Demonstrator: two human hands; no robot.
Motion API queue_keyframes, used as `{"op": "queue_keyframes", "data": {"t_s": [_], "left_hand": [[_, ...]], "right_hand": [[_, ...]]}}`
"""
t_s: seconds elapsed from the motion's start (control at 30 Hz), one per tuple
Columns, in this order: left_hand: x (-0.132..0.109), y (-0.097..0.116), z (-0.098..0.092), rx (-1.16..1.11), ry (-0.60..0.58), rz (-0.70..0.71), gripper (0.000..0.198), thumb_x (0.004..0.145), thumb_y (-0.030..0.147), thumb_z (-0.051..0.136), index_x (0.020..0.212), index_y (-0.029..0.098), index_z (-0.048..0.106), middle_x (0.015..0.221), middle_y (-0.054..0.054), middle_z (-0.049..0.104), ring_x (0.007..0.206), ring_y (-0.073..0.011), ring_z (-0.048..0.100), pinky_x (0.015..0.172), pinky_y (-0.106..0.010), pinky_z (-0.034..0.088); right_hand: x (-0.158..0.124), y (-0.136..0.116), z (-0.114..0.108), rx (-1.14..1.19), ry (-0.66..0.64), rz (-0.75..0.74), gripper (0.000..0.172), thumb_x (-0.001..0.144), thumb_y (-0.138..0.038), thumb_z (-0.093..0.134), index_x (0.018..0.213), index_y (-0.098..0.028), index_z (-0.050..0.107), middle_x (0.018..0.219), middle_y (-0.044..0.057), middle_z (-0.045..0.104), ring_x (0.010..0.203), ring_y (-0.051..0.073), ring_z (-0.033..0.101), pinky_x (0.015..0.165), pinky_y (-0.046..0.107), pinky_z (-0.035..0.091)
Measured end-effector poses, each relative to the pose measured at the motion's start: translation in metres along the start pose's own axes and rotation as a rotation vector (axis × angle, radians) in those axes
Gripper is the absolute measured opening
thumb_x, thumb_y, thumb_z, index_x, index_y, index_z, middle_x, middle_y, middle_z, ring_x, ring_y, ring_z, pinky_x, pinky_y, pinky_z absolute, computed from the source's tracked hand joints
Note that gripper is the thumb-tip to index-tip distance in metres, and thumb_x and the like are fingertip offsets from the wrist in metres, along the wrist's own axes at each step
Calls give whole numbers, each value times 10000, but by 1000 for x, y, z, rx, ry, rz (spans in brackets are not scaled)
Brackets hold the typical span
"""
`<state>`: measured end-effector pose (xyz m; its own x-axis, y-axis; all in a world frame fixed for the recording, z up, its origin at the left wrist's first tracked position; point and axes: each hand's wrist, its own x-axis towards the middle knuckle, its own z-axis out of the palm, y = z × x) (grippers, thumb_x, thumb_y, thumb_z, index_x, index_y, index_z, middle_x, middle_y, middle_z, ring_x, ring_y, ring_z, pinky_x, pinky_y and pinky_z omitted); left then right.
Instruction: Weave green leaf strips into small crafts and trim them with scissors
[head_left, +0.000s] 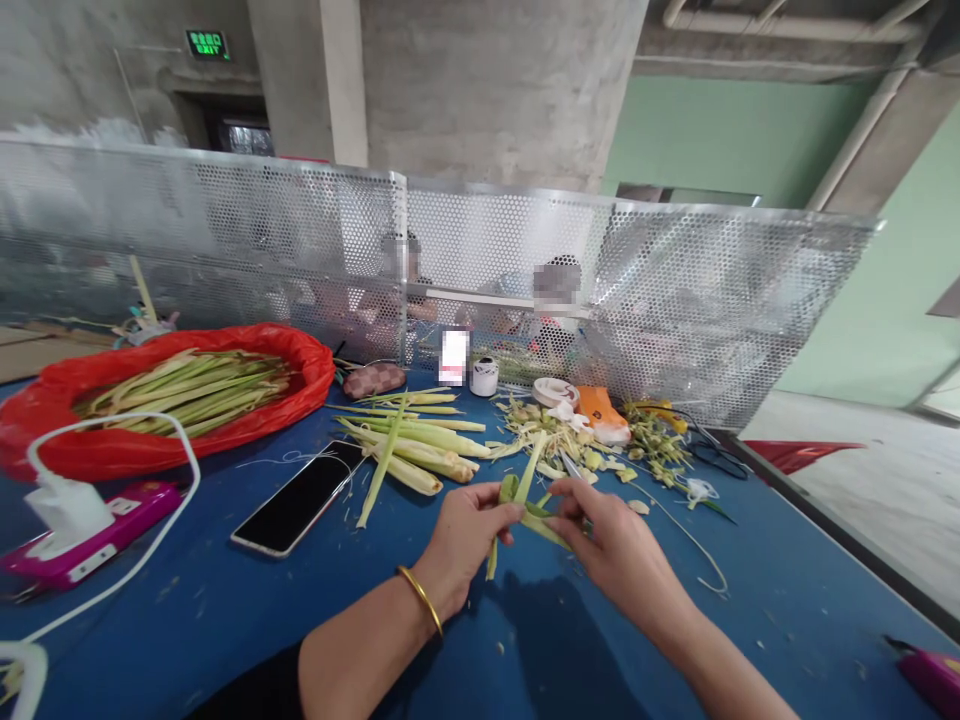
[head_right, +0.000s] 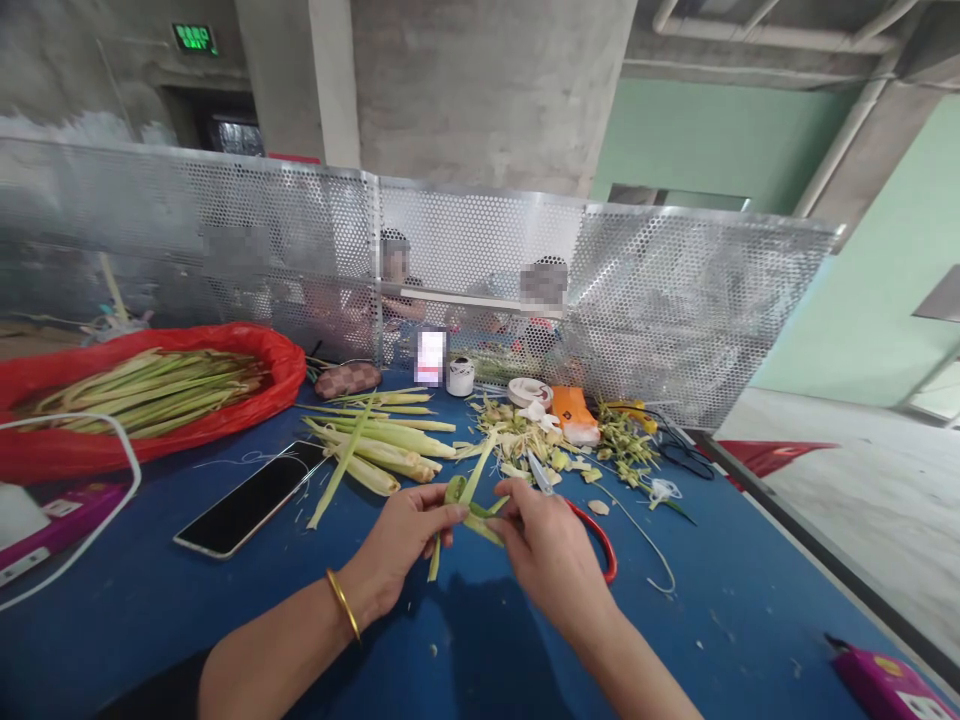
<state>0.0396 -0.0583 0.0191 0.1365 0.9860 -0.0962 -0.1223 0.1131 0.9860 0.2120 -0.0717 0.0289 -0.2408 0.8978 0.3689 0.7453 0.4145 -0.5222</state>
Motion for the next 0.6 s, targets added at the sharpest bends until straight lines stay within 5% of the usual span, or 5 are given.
{"op": "queue_keyframes", "data": {"t_s": [0.17, 0.43, 0.6], "left_hand": [[1, 3, -4, 32, -32, 16, 174, 626, 294, 693, 700, 137, 707, 496, 41, 486, 452, -58, 374, 478, -202, 270], [1, 2, -3, 52, -86, 47, 220, 635, 318, 678, 737, 128, 717, 611, 3, 582, 502, -71, 393, 512, -217, 295], [2, 3, -3, -25, -39, 15, 193, 590, 282, 694, 703, 126, 707, 580, 18, 553, 494, -64, 381, 516, -217, 289]], "right_hand": [[-1, 5, -22, 140, -149, -55, 208, 859, -279, 516, 1003, -240, 661, 740, 7, 647, 693, 168, 579, 639, 272, 441], [-2, 5, -13, 995, -196, 435, 215, 740, -334, 682, 878, -174, 724, 718, 28, 650, 586, 120, 573, 566, 230, 456], [-4, -2, -10, 1097, -275, 311, 235, 709, -262, 727, 936, -203, 724, 940, 70, 687, 856, 188, 643, 781, 301, 500]]}}
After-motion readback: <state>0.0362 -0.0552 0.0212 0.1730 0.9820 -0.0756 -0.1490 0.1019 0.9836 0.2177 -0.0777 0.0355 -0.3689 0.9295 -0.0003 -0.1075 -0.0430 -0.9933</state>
